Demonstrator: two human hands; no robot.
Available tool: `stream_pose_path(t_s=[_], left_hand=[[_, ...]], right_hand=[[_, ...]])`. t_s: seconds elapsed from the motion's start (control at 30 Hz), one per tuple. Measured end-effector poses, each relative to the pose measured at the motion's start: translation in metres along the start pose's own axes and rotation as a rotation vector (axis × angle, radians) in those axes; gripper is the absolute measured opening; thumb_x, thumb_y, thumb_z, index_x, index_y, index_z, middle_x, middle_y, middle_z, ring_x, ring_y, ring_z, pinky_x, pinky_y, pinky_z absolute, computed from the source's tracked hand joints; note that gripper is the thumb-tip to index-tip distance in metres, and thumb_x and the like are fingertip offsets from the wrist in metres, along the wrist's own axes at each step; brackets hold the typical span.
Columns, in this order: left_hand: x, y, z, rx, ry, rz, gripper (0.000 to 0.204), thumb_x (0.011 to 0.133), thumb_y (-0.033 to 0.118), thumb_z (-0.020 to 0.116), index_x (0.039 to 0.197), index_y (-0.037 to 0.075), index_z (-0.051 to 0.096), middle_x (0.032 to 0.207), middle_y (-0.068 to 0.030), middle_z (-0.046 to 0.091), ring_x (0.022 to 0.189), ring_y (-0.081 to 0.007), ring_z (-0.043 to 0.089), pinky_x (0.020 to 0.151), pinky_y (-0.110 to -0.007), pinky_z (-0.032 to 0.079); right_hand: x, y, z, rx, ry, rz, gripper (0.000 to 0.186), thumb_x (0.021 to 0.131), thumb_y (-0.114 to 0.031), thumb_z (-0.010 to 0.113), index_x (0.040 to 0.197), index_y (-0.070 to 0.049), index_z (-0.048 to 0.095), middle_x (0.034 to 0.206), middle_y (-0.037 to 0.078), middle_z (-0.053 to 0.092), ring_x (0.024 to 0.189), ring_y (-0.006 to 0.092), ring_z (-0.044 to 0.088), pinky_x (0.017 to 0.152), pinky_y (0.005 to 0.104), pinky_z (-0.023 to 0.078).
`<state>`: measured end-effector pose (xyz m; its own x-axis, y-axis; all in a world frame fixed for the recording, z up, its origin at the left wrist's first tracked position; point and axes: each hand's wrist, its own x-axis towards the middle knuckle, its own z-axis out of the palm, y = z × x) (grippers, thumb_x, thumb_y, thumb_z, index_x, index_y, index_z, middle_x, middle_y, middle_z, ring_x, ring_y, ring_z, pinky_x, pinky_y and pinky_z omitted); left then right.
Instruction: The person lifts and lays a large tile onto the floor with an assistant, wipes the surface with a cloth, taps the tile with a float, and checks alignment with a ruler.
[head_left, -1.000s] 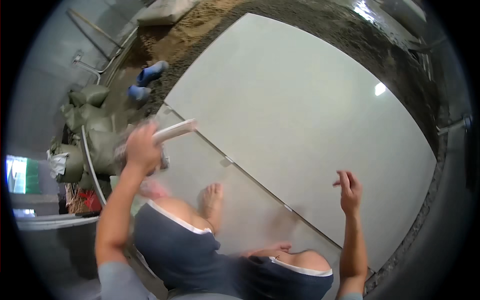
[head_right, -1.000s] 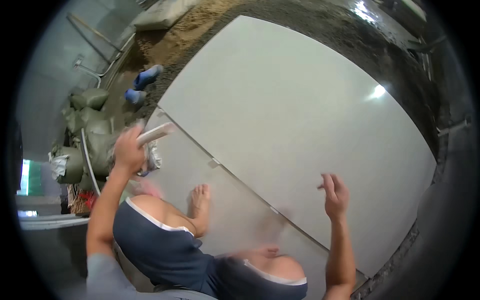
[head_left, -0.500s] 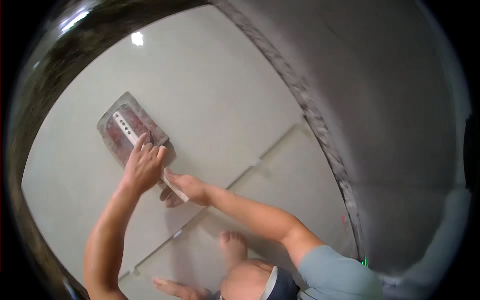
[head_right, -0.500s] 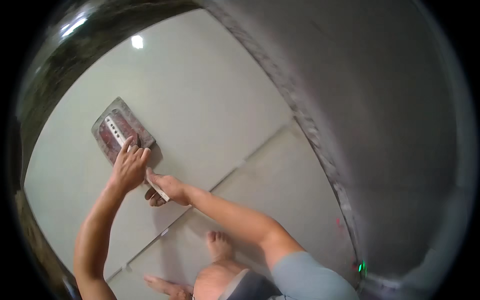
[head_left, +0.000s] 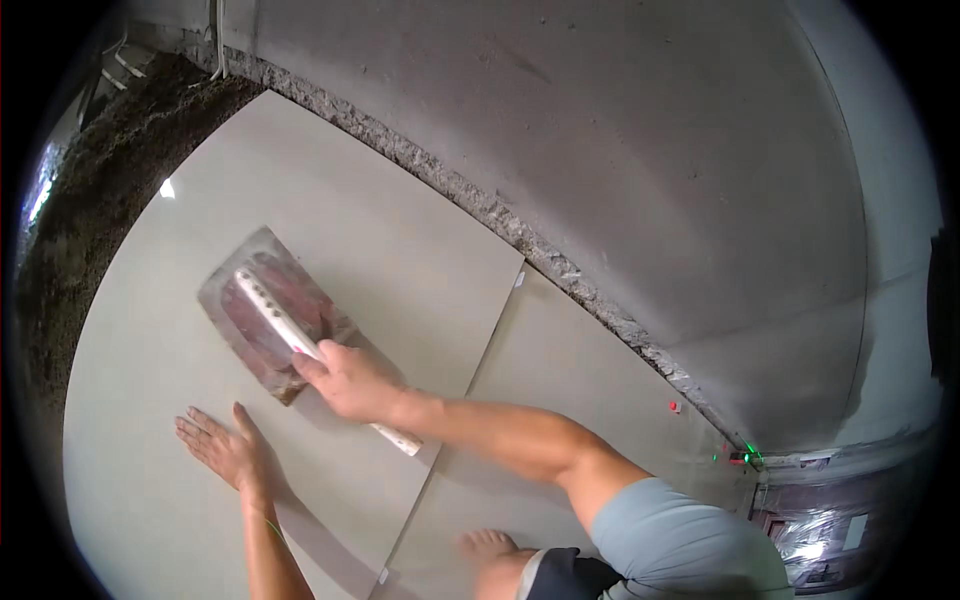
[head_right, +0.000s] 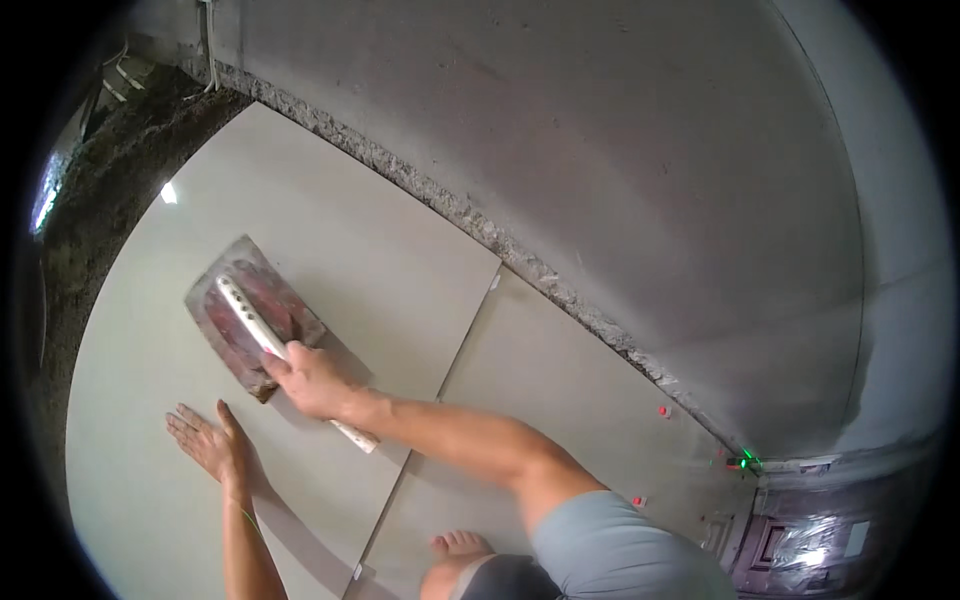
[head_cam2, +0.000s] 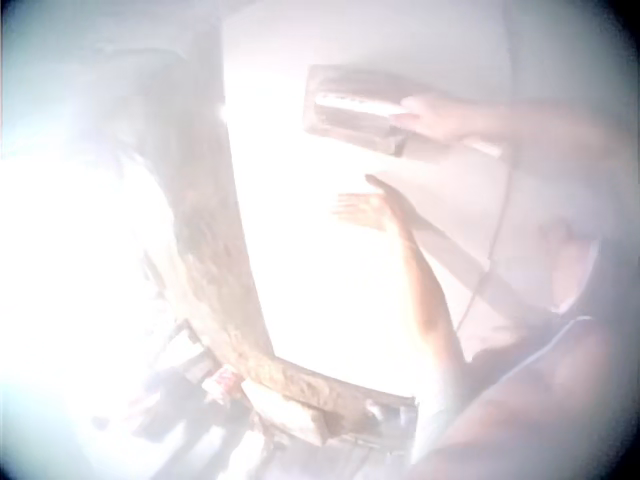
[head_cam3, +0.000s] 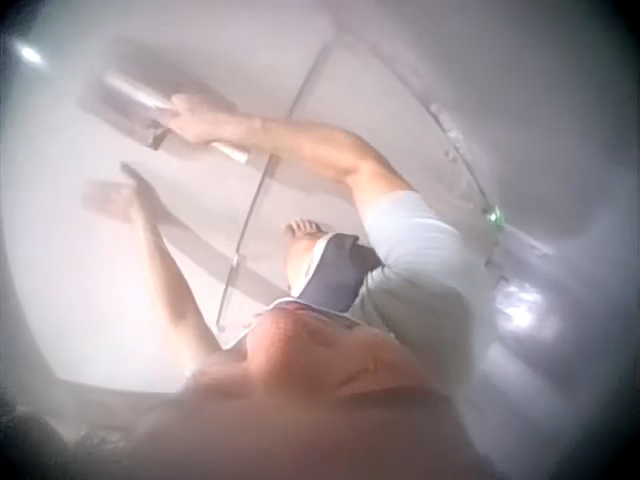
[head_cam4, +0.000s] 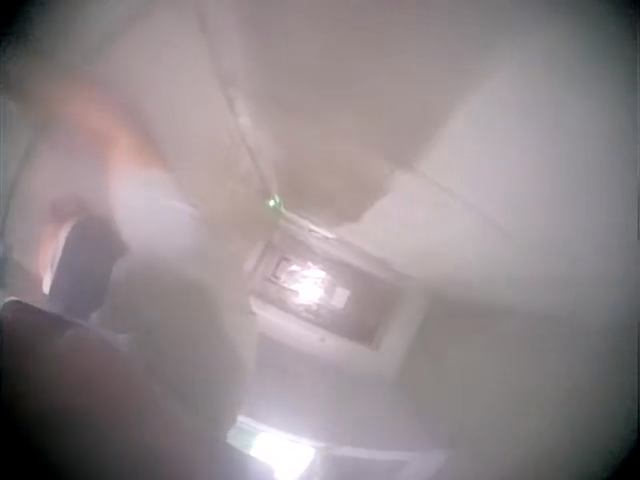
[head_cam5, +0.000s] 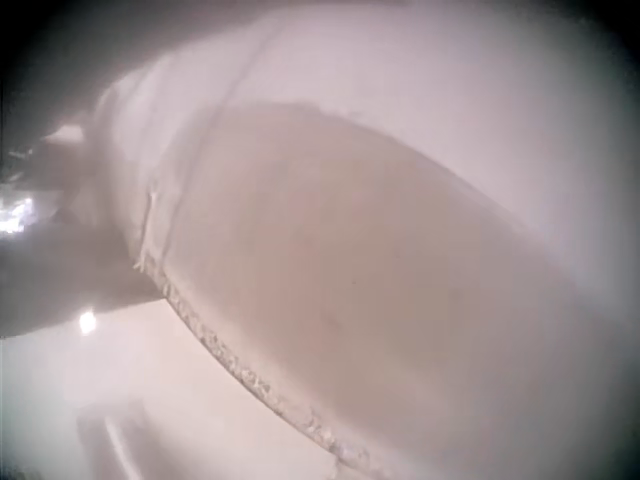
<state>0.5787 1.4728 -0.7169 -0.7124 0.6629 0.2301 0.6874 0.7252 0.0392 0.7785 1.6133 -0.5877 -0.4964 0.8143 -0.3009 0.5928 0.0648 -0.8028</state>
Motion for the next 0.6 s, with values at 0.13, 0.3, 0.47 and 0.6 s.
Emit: stream_pose_path(t_s=[0.13,0.3,0.47,0.6], left_hand=[[-0.010,0.005,-0.013,-0.048,-0.092,-0.055,0.083,0.097,0.048,0.048,0.152,-0.006,0.018,0.158,-0.0316,0.011,0.148,-0.0428,0.009,0.121,-0.049,0.011],[-0.003,0.007,-0.021,-0.098,-0.130,-0.027,0.082,0.096,0.045,0.050,0.151,-0.007,0.018,0.157,-0.0331,0.011,0.148,-0.0450,0.011,0.120,-0.050,0.013],[-0.001,0.006,-0.037,-0.110,-0.160,-0.039,0.080,0.097,0.044,0.048,0.152,-0.007,0.018,0.158,-0.0318,0.011,0.148,-0.0440,0.011,0.120,-0.050,0.013],[0.000,0.004,-0.044,-0.146,-0.213,-0.058,0.082,0.095,0.042,0.050,0.151,-0.008,0.018,0.158,-0.0314,0.012,0.148,-0.0439,0.011,0.120,-0.050,0.013]], right_hand=[[0.015,-0.090,-0.022,0.098,-0.015,-0.192,0.052,0.102,-0.047,0.046,0.080,0.000,0.045,0.060,0.021,0.055,0.053,0.0322,0.057,0.053,0.0439,0.043],[0.091,-0.141,-0.026,0.103,0.142,-0.492,0.051,0.102,-0.047,0.043,0.088,0.002,0.047,0.066,0.025,0.062,0.065,0.0444,0.063,0.059,0.0507,0.048],[0.070,-0.036,-0.016,-0.037,-0.162,0.170,0.049,0.101,-0.043,0.046,0.099,0.004,0.060,0.087,0.026,0.067,0.081,0.0375,0.068,0.072,0.0468,0.051],[0.049,-0.007,-0.032,-0.080,-0.210,0.031,0.054,0.099,-0.048,0.048,0.095,0.004,0.062,0.084,0.023,0.068,0.079,0.0358,0.067,0.071,0.0469,0.050]])
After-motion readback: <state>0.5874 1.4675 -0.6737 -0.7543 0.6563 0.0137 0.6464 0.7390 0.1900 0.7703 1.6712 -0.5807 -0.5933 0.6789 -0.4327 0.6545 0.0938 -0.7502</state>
